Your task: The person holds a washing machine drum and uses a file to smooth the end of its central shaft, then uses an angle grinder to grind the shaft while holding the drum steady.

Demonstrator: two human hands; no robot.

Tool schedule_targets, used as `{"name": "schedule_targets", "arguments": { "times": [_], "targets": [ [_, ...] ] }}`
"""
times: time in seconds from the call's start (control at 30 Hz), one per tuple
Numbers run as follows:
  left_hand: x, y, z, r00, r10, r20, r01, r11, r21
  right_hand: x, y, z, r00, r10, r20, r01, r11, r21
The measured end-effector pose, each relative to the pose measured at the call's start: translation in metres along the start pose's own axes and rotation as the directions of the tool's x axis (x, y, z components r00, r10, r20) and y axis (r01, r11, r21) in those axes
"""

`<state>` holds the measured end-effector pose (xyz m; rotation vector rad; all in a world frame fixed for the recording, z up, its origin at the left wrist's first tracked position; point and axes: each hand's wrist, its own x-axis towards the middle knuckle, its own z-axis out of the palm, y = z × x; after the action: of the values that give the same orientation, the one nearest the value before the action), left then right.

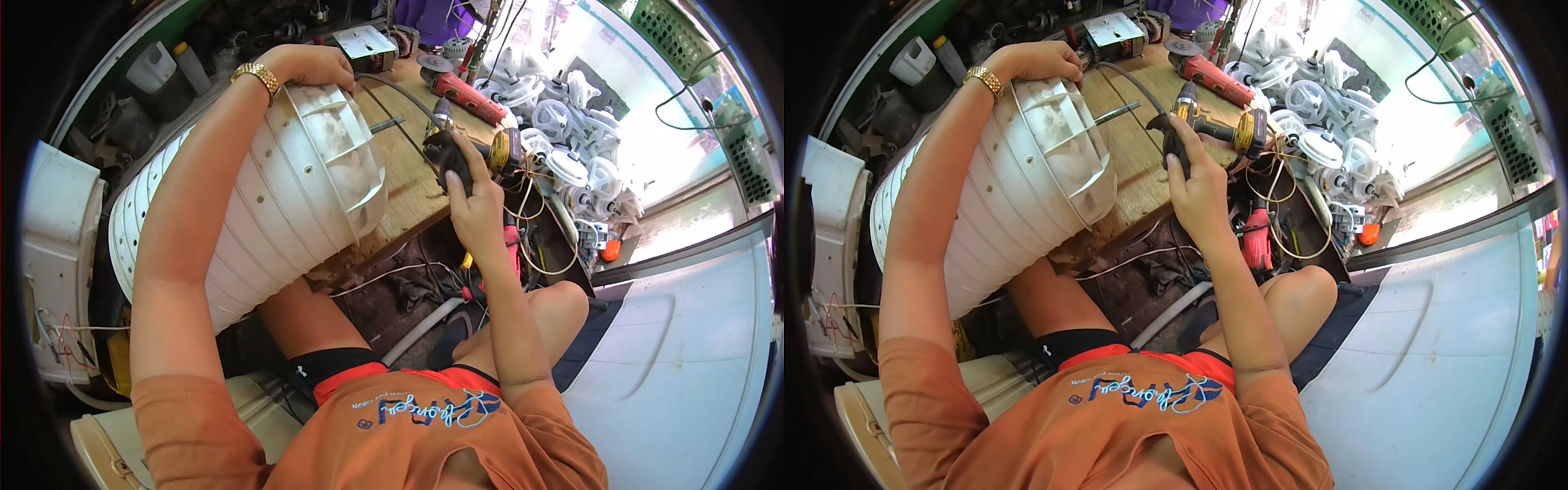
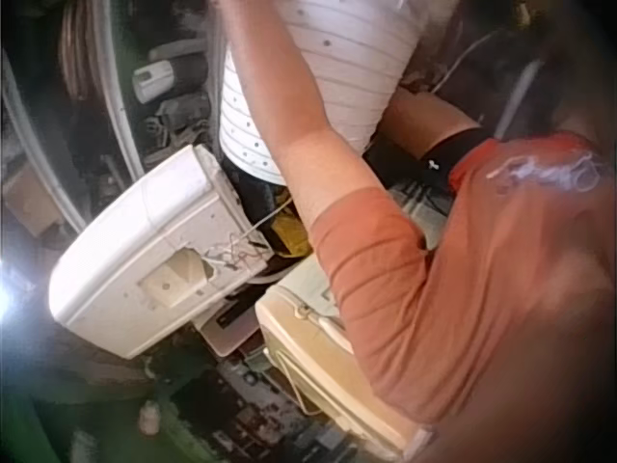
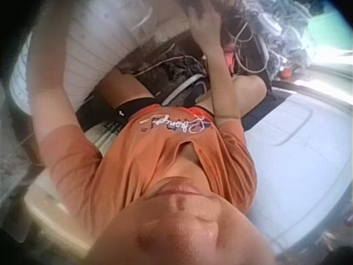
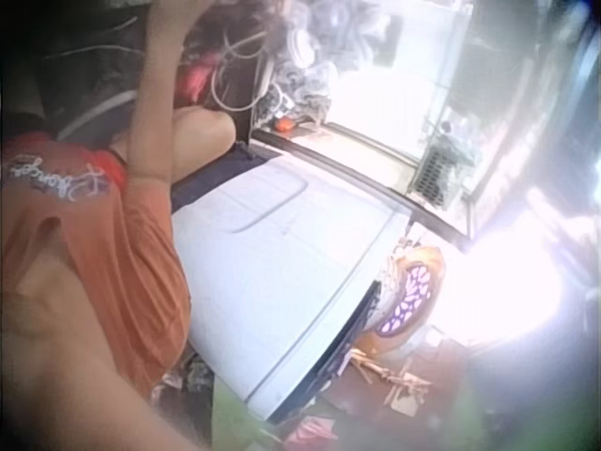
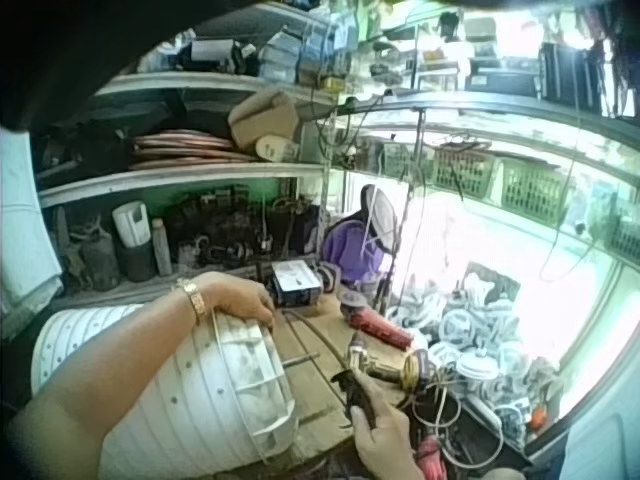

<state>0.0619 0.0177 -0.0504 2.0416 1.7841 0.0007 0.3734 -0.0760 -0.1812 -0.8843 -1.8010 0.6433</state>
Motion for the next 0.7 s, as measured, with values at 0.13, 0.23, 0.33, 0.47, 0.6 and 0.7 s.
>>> {"name": "schedule_targets", "arguments": {
  "times": [0.13,0.23,0.33,0.47,0.6,0.7],
  "targets": [
    [-0.003,-0.009,0.000,0.999,-0.043,0.010,0.043,0.999,-0.024,-0.026,-0.038,-0.025,0.998,0.029,0.061,-0.022,0.993,-0.113],
    [-0.001,-0.006,-0.001,0.999,0.014,0.050,-0.014,1.000,0.001,-0.015,-0.026,-0.025,0.999,-0.030,0.037,0.032,0.998,-0.058],
    [0.010,0.012,0.002,0.997,0.050,0.064,-0.053,0.997,0.050,0.029,0.013,0.022,0.997,0.071,0.012,-0.070,0.996,-0.062],
    [-0.001,0.005,0.004,0.998,0.055,0.013,-0.056,0.997,0.048,0.017,0.002,0.013,0.992,-0.107,0.072,0.116,0.984,-0.137],
    [-0.010,0.005,-0.003,1.000,-0.003,0.013,0.003,0.998,0.055,-0.017,-0.011,-0.014,0.997,-0.053,0.055,0.054,0.998,-0.015],
    [0.008,0.018,-0.001,0.999,0.032,-0.026,-0.030,0.996,0.080,0.023,0.010,0.009,0.995,-0.090,0.038,0.095,0.983,-0.158]
  ]
}}
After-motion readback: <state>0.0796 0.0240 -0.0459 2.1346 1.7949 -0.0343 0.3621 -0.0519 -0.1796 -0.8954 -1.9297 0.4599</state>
